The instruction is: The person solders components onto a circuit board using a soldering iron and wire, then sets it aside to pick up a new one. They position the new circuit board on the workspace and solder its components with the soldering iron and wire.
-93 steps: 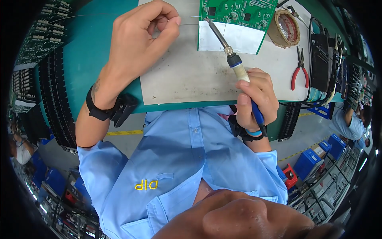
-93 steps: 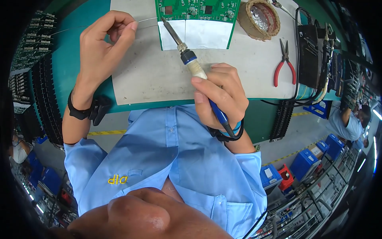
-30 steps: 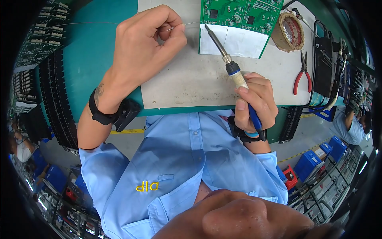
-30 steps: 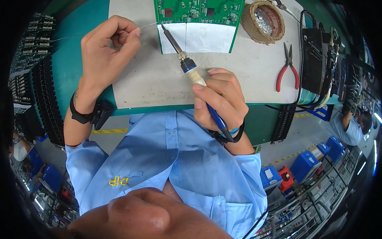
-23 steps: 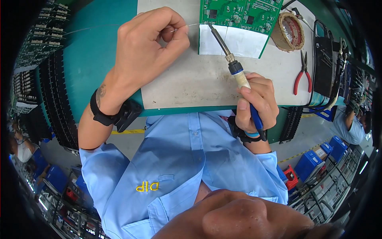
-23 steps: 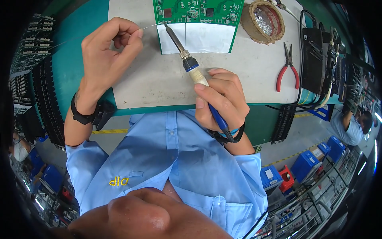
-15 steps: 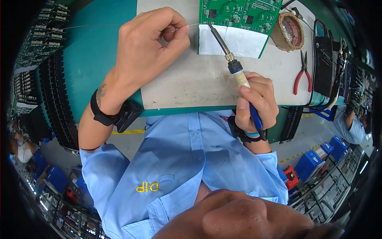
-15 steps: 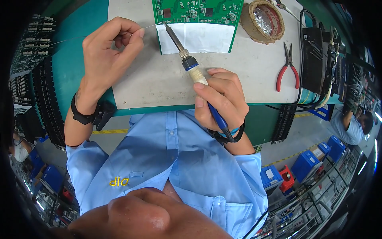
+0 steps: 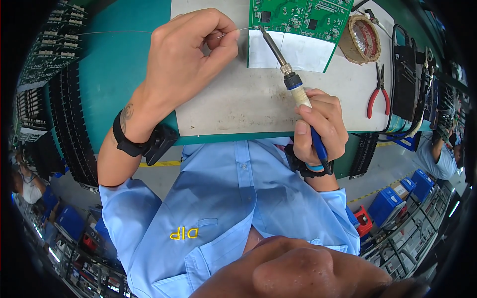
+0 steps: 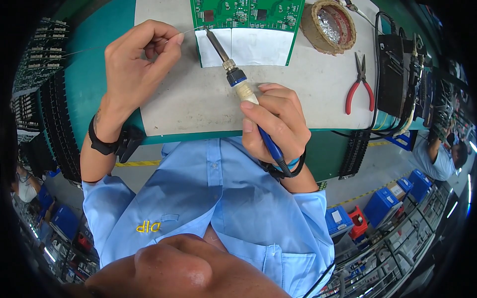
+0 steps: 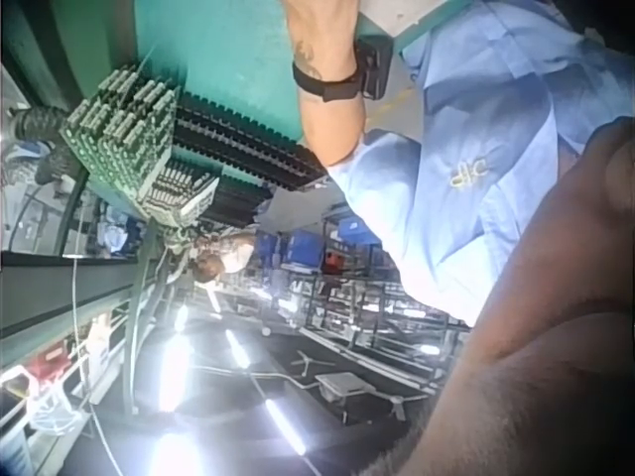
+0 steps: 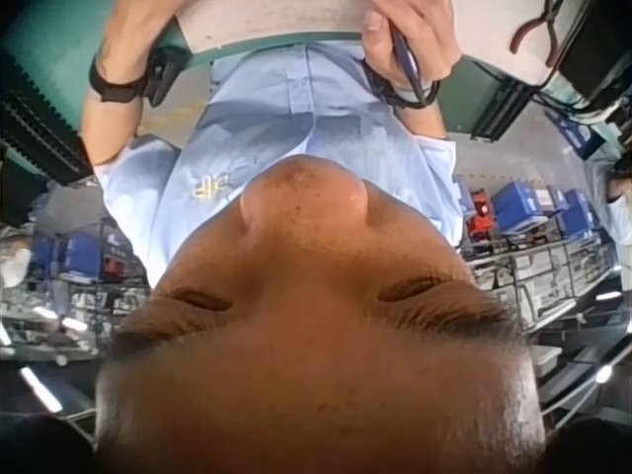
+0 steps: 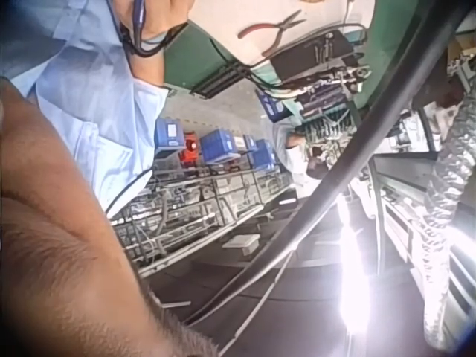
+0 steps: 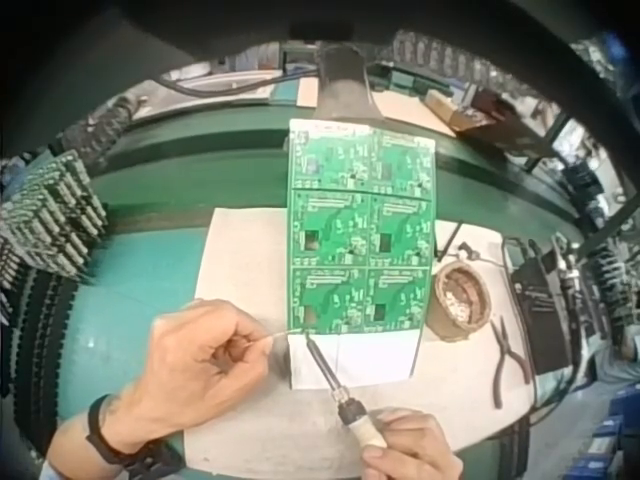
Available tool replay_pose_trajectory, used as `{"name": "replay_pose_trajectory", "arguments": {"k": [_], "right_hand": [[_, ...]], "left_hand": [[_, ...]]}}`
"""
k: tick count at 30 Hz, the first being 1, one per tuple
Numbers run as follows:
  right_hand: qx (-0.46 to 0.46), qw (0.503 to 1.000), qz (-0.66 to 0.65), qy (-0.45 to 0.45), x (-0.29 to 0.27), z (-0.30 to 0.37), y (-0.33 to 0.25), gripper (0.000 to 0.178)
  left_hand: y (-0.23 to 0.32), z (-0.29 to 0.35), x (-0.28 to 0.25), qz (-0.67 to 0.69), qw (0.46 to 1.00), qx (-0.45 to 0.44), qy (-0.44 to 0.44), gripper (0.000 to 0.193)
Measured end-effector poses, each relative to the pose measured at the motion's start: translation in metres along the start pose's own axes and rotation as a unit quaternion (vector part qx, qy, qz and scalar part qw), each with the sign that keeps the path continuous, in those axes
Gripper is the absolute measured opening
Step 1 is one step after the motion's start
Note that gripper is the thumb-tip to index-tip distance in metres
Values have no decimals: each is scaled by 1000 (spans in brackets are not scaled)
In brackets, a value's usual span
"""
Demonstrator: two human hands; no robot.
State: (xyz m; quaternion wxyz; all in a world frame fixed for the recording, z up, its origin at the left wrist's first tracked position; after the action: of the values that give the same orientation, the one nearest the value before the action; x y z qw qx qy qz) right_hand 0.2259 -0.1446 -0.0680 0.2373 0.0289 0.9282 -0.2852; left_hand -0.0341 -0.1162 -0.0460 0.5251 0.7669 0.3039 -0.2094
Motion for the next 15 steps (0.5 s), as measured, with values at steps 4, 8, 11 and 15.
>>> {"name": "replay_pose_trajectory", "arguments": {"k": [4, 8, 11, 15], "right_hand": [[30, 999, -19, 22, 0, -1, -2, 25], [30, 999, -23, 21, 0, -2, -3, 23], [35, 999, -25, 23, -1, 0, -2, 23], [6, 1000, -3, 2, -1, 0, 0, 19]], "left_hand": [[-1, 0, 0, -1, 1000, 5, -9, 7], [1, -1, 0, 9, 1000, 12, 16, 10], [1, -1, 1, 10, 1000, 10, 18, 10], [1, 0, 0, 2, 1000, 2, 4, 8]]}}
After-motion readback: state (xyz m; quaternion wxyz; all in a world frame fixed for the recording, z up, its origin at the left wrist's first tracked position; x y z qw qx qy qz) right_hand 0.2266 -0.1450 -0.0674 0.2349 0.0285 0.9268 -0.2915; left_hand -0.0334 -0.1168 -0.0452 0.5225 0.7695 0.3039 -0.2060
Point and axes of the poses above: each hand's wrist, its own z-axis away from the middle knuckle, its own x-axis out of the palm, y = z × x, the point moved 2 cm from there along -z, towards the middle knuckle, and after that the axes turned 7 degrees about -x, right-handed, at the moved point
